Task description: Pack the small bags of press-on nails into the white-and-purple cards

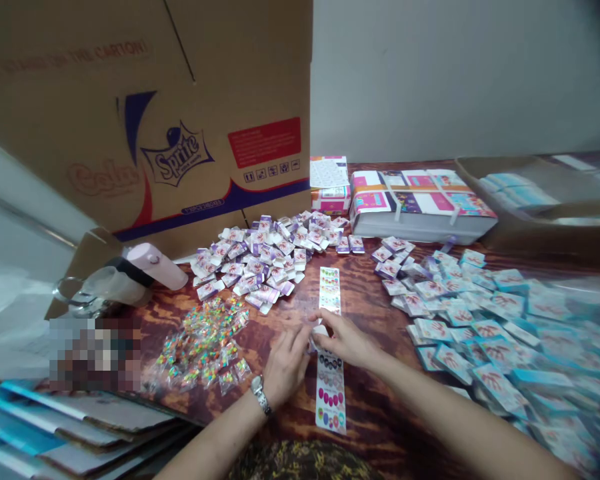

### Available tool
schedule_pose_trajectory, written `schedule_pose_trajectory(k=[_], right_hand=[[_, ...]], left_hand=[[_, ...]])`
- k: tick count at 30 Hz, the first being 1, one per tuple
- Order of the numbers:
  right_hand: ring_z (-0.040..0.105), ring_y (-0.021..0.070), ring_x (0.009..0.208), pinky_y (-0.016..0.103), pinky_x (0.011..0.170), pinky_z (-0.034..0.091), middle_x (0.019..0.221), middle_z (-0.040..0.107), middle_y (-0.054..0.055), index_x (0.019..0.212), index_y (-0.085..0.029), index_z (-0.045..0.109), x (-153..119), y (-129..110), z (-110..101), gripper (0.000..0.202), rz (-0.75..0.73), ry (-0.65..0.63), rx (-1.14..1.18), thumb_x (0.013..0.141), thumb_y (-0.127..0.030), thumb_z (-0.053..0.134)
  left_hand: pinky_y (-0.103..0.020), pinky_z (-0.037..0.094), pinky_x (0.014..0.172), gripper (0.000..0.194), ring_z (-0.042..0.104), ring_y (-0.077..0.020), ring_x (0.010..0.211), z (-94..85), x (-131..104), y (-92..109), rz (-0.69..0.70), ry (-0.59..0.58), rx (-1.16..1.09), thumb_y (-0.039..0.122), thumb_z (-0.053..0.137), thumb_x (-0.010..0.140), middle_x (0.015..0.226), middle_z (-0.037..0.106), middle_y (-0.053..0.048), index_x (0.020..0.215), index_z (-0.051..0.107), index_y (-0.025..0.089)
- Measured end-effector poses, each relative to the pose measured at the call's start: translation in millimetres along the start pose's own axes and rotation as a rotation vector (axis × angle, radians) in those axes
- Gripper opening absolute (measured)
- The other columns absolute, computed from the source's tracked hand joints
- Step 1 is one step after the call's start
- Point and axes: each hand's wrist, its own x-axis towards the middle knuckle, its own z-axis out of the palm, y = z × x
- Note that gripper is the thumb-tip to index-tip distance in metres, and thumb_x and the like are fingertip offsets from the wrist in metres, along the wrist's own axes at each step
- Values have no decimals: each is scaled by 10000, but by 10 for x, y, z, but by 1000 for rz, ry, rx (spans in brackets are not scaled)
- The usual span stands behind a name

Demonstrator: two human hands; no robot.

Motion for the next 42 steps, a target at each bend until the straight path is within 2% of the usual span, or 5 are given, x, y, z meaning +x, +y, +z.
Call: schedule_pose_trajectory(k=[12, 20, 27, 36, 42], right_hand=[[516, 127, 596, 221, 553, 376, 707, 567, -35, 1068, -213, 490, -32, -14, 117, 292, 15, 75, 74, 777, -192, 504], [578, 156, 804, 275, 695, 462, 1009, 600, 45, 1073, -213, 527, -173, -134, -65, 243, -80, 43, 152, 838, -220, 466], [610, 179, 806, 291, 724, 466, 893, 644, 24, 1181, -219, 455, -169, -143, 134, 370, -25, 248, 122, 814, -201, 498], [611, 181, 823, 297, 758, 479, 890, 668, 41, 946, -181, 632, -132, -117, 329, 212, 100, 297, 520, 825, -319, 525], [601, 164, 738, 280, 691, 479, 810, 652, 27, 886, -186, 628, -131, -75, 418, 138, 144, 368, 481, 793, -260, 557]], left_hand=[[-300, 475, 787, 358, 538, -193, 909, -46, 54, 54, -19, -64, -90, 155, 479, 805, 1010, 541, -61, 1156, 448, 219], [-269, 468, 721, 332, 554, -179, 836, -40, 59, 5, -83, -35, -105, 211, 494, 819, 961, 545, -55, 1148, 447, 220], [-311, 469, 794, 360, 541, -199, 912, -22, 59, 68, -76, -10, -147, 141, 487, 785, 997, 555, -68, 1137, 438, 201], [-364, 471, 841, 416, 537, -222, 971, -34, 58, 1, -47, 33, -12, 94, 454, 762, 1037, 567, -100, 1170, 403, 153], [-357, 493, 817, 536, 567, -231, 953, 73, 14, 18, -98, 112, 11, 103, 477, 732, 1046, 578, -141, 1245, 323, 93]])
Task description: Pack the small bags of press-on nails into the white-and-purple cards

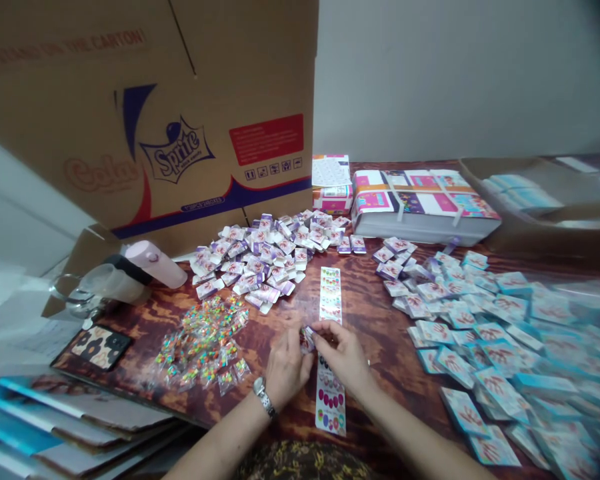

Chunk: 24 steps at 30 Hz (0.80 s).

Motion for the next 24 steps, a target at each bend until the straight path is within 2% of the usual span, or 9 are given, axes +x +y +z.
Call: schedule_pose_trajectory(k=[4, 9, 13, 16, 19, 24], right_hand=[[592, 181, 791, 294, 722, 463, 836, 637, 36, 870, -202, 646, -56, -95, -2, 142, -113, 61, -220, 811, -211, 517], [571, 192, 922, 307, 820, 434, 971, 623, 55, 1006, -216, 620, -141, -182, 24, 245, -288, 67, -338, 845, -164, 442], [576, 183, 883, 295, 787, 441, 929, 624, 46, 973, -212, 614, -124, -168, 4, 217, -239, 68, -346, 842, -162, 448], [578, 175, 844, 287, 760, 444, 883, 624, 33, 932, -212, 620, -69, -166, -48, 192, -207, 18, -331, 823, -156, 471], [578, 166, 812, 279, 739, 443, 848, 628, 19, 901, -214, 630, -28, -165, -87, 180, -206, -40, -314, 804, -151, 492], [577, 159, 807, 279, 736, 451, 860, 625, 24, 904, -205, 622, -8, -105, -83, 178, -163, -48, -252, 810, -162, 478]], left_hand=[[-366, 493, 826, 542, 564, -246, 978, 30, -1, 7, 32, 15, 53, 113, 462, 749, 1076, 578, -166, 1271, 318, 74], [-385, 468, 871, 547, 532, -255, 1046, 43, 6, 20, 56, 26, 135, 106, 418, 784, 1181, 536, -180, 1317, 299, 79], [-434, 410, 937, 557, 474, -271, 1132, 79, -17, 15, 40, -13, 172, 103, 398, 806, 1272, 473, -183, 1348, 270, 82], [-453, 371, 967, 572, 419, -276, 1189, 88, -37, 15, 29, -33, 156, 102, 380, 826, 1310, 434, -190, 1373, 214, 74], [-434, 386, 951, 599, 439, -266, 1157, 77, -47, 28, 4, -55, 101, 130, 380, 849, 1325, 416, -191, 1395, 140, 76], [-430, 375, 956, 618, 420, -265, 1175, 95, -69, 36, -8, -69, 117, 137, 383, 854, 1329, 403, -204, 1400, 104, 62]])
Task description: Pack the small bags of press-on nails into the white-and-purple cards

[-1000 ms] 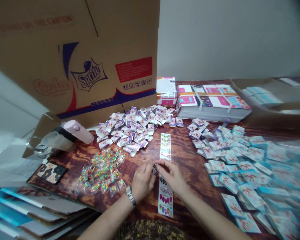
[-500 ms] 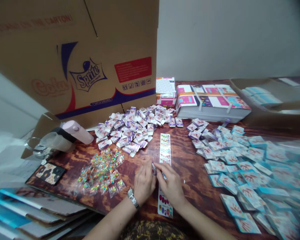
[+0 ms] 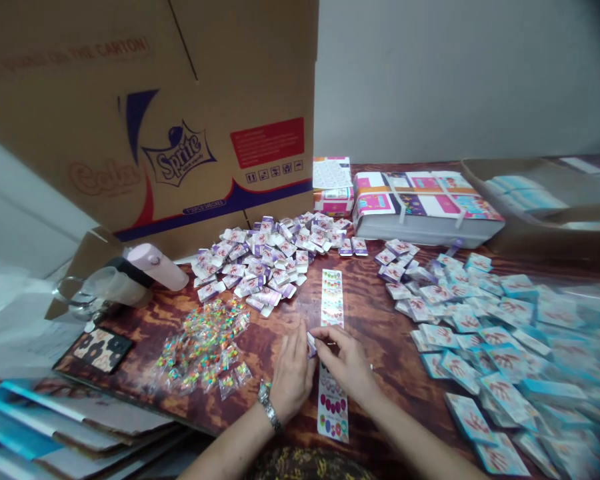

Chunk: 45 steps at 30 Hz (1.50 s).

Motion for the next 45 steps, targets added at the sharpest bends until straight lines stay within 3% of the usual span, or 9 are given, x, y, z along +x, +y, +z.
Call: schedule_pose_trajectory(k=[7, 11, 17, 25, 34, 45], right_hand=[[542, 115, 648, 222, 603, 447, 726, 579, -14, 822, -185, 554, 114, 75, -65, 66, 41, -196, 159, 768, -169, 521], [510, 105, 601, 213, 565, 424, 669, 541, -33, 774, -185, 535, 160, 69, -62, 34, 65, -190, 163, 744, -169, 528], [522, 117, 630, 233, 599, 428, 684, 552, -24, 781, -180, 555, 138, 114, 2, 55, 113, -127, 187, 738, -181, 522], [545, 107, 644, 237, 632, 427, 709, 583, -22, 792, -156, 581, 152, 138, -83, 145, 327, -191, 523, 698, -248, 643], [568, 137, 690, 264, 656, 440, 759, 624, 10, 819, -155, 619, 184, 93, -166, 248, 354, -274, 469, 686, -359, 665], [566, 129, 694, 239, 608, 442, 790, 599, 8, 857, -169, 603, 200, 182, -161, 314, 422, -306, 547, 659, -396, 692]], left_hand=[[-429, 363, 970, 628, 367, -270, 1220, 41, -36, -76, 148, -13, 149, 98, 367, 842, 1331, 403, -185, 1404, 89, 70], [-440, 371, 959, 629, 367, -278, 1218, 30, -42, -83, 151, -13, 126, 98, 352, 843, 1322, 411, -180, 1408, 75, 86], [-477, 343, 977, 610, 376, -277, 1208, -14, -8, -51, 82, -58, -84, 112, 371, 849, 1314, 415, -171, 1405, 121, 118], [-465, 350, 972, 597, 446, -237, 1146, -93, 63, -81, 50, -91, -348, 217, 469, 860, 1266, 483, -124, 1390, 196, 193], [-412, 393, 948, 539, 497, -229, 1098, -144, 119, -139, -49, -147, -568, 325, 554, 821, 1212, 539, -110, 1310, 381, 177], [-348, 399, 939, 546, 527, -212, 1065, -147, 146, -161, -105, -181, -846, 314, 601, 783, 1197, 561, -73, 1279, 425, 165]])
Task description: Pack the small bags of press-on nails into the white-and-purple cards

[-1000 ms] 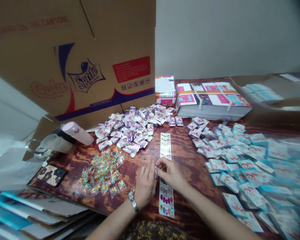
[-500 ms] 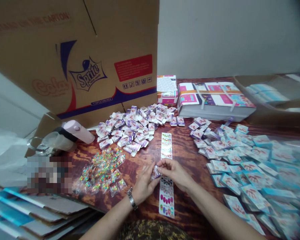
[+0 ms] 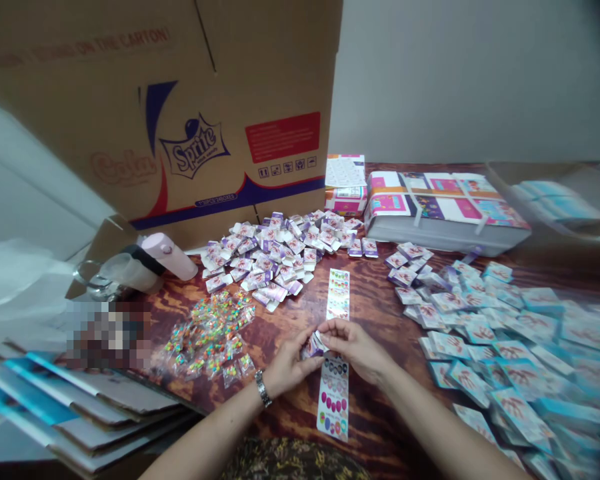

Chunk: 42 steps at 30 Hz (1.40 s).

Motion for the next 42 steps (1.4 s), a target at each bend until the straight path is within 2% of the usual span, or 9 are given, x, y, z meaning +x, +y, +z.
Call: schedule_pose_trajectory(k=[6, 10, 13, 16, 22, 28, 34, 38, 42], right_hand=[[569, 126, 676, 241, 605, 447, 788, 627, 16, 858, -161, 626, 6, 14, -30, 290, -44, -50, -49, 686, -389, 680], [595, 150, 712, 275, 644, 476, 809, 653, 29, 858, -162, 638, 20, 12, -39, 303, -53, -68, -96, 683, -405, 681], [607, 160, 705, 292, 655, 484, 797, 669, 33, 841, -159, 647, 14, -40, -22, 304, -58, -92, -150, 669, -406, 688], [611, 165, 674, 297, 642, 485, 766, 678, 33, 813, -158, 655, -1, -106, 17, 273, -88, -92, -228, 676, -393, 675], [608, 162, 640, 286, 614, 487, 706, 658, 20, 795, -161, 636, 5, -97, 107, 169, -192, 30, -340, 706, -305, 624], [611, 170, 688, 294, 649, 505, 760, 648, 35, 840, -177, 594, -61, -6, 217, 168, -304, 213, -338, 760, -324, 589], [595, 219, 976, 342, 825, 477, 1062, 631, 95, 1089, -194, 539, -242, 67, 305, 264, -397, 319, -498, 875, -324, 456], [598, 217, 970, 348, 823, 481, 1075, 624, 98, 1113, -192, 522, -276, 129, 339, 267, -446, 395, -572, 889, -304, 429], [583, 211, 984, 360, 861, 459, 1057, 623, 87, 1093, -194, 543, -280, 173, 369, 245, -605, 464, -706, 882, -268, 444]], left_hand=[[-317, 452, 829, 581, 573, -195, 919, -4, 10, -28, -66, -70, -155, 339, 623, 759, 1075, 608, -64, 1276, 432, 156], [-305, 456, 810, 601, 574, -193, 900, -32, 10, 3, -73, -88, -187, 344, 630, 752, 1079, 607, -68, 1287, 429, 157], [-296, 467, 788, 616, 583, -184, 867, -62, 6, 14, -90, -124, -145, 342, 622, 759, 1052, 621, -59, 1306, 406, 159], [-310, 457, 827, 593, 573, -200, 931, -86, 5, 26, -36, -115, -2, 334, 605, 774, 1092, 608, -66, 1305, 406, 160], [-391, 384, 956, 612, 479, -233, 1119, -1, -29, 58, 139, 27, 488, 240, 535, 810, 1229, 516, -136, 1359, 285, 142], [-447, 319, 1009, 659, 341, -258, 1257, 167, -83, -4, 189, 135, 866, 77, 384, 805, 1357, 368, -192, 1398, 97, 81], [-448, 354, 979, 659, 358, -291, 1234, 192, -64, 32, 82, 164, 897, 193, 368, 874, 1347, 361, -211, 1403, -5, 66], [-454, 339, 991, 674, 341, -284, 1244, 201, -51, 70, 103, 144, 844, 198, 366, 877, 1336, 364, -214, 1400, -38, 67], [-460, 361, 966, 686, 299, -295, 1263, 222, -40, 104, 95, 161, 829, 161, 340, 868, 1339, 342, -219, 1395, -90, 72]])
